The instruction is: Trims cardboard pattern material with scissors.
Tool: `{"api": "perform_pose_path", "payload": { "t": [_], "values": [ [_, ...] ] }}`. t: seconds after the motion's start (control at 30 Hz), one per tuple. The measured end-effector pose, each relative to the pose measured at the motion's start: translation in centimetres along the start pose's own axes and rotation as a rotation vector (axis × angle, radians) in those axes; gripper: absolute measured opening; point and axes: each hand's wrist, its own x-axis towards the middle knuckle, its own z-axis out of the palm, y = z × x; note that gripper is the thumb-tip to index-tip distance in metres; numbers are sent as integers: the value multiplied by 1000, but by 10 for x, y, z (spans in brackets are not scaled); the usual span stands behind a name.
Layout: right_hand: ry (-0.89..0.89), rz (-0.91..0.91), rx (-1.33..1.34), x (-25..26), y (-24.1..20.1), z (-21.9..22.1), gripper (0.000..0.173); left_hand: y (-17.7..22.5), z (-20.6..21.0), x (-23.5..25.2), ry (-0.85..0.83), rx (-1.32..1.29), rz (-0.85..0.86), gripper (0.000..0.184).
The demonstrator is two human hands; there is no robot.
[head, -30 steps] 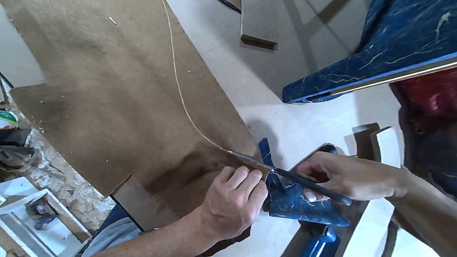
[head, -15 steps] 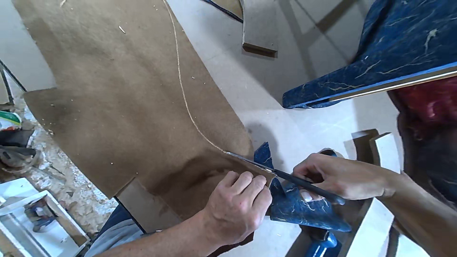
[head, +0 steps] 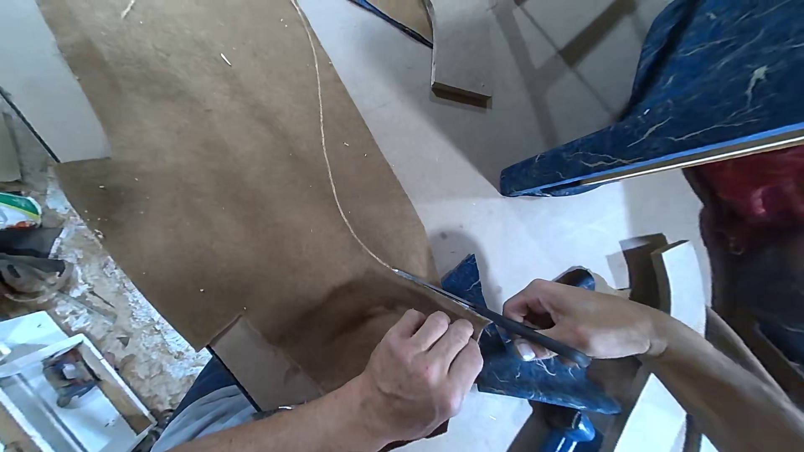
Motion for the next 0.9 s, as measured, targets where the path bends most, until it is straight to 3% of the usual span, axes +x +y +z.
{"api": "perform_pose_path", "payload": {
  "t": [0.6, 0.9],
  "values": [
    [-9, -74, 187, 19, 6, 36, 38, 2, -6, -10, 41, -3, 22, 17],
    [82, -104, 274, 24, 8, 68, 35, 1, -14, -13, 51, -67, -4, 18]
  ]
}}
